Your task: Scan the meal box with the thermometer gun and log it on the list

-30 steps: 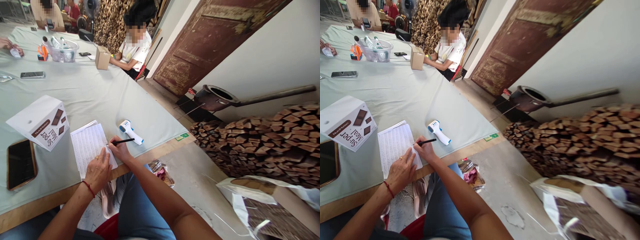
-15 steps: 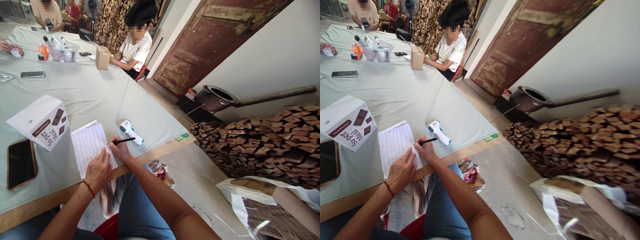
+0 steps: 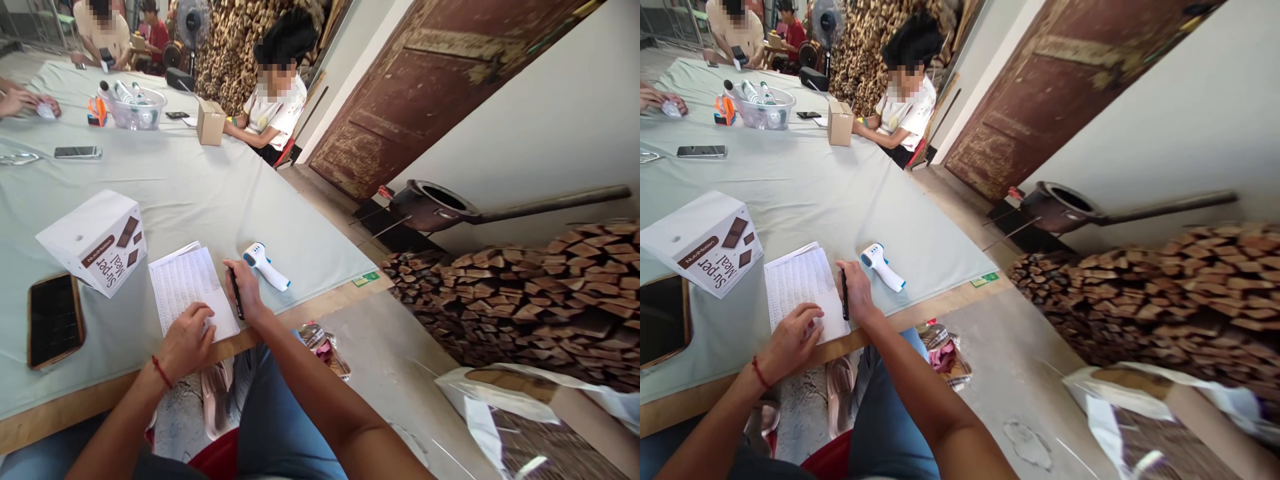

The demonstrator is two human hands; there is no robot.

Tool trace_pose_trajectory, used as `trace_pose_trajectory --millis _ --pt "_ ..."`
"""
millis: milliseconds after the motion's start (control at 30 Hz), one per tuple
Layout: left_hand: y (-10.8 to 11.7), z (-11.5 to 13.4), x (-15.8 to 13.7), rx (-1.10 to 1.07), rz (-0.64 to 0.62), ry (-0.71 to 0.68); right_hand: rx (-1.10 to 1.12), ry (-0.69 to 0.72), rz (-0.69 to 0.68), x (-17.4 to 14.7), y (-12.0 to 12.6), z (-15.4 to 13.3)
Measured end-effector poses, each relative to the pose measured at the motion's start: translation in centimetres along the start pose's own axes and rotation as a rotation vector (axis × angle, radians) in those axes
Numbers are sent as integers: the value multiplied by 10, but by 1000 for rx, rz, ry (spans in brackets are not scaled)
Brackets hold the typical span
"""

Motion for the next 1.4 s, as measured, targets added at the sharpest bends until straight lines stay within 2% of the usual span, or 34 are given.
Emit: trace_pose_trajectory --millis 33,67,200,267,333,367,467,533,600,667,767,833,900,1000,1100,1167,1233,1300,1400 --pt "13 -3 1 -62 70 6 -64 -14 -48 5 -4 -1" --pt "29 -7 1 -85 198 16 -137 -35 -92 10 -9 -3" --pt "93 -25 -12 136 918 101 -357 -141 -289 29 -34 -14" --pt "112 -41 -18 189 1082 188 -378 -154 -328 32 -41 -17" --pt "123 -65 -18 132 1045 354 -346 -134 -281 32 -38 -16" --pt "125 -79 -15 53 956 423 -322 -111 -229 30 -33 -14" --pt "124 -114 -7 -268 725 549 -339 -46 -49 20 0 1" --pt "123 -123 -2 -240 661 606 -478 -98 7 11 28 16" --pt "123 -122 -1 -131 672 674 -642 -248 -28 2 53 32" --pt "122 -115 0 -73 682 754 -719 -377 -154 -6 68 43" --pt "121 -105 1 -82 670 850 -670 -421 -332 -11 74 47" --pt "122 -102 0 -142 713 843 -584 -465 -339 -10 72 45" --pt "122 -102 -1 -281 767 781 -413 -549 -274 -9 68 38" --pt "120 -103 -3 -523 783 691 103 -570 -63 -5 55 11" --pt "116 -102 -5 -664 740 650 683 -442 222 -5 38 -35" --pt "114 -100 -5 -714 701 641 923 -390 195 -7 22 -68" --pt "112 -99 -5 -712 654 642 1006 -419 89 -11 3 -94" --pt "111 -97 -4 -673 591 639 978 -441 -63 -14 -16 -111" --pt "111 -93 -2 -660 505 617 898 -422 -244 -17 -39 -122"
Point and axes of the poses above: each hand's wrist, its own x-axis towards the middle knuckle, its own y-axis out of the back of the hand, z = x × y, the point moved 3 cm from there along x, towards the middle knuckle, and after that the axes turned 9 degrees about y, right-handed, at the moved point
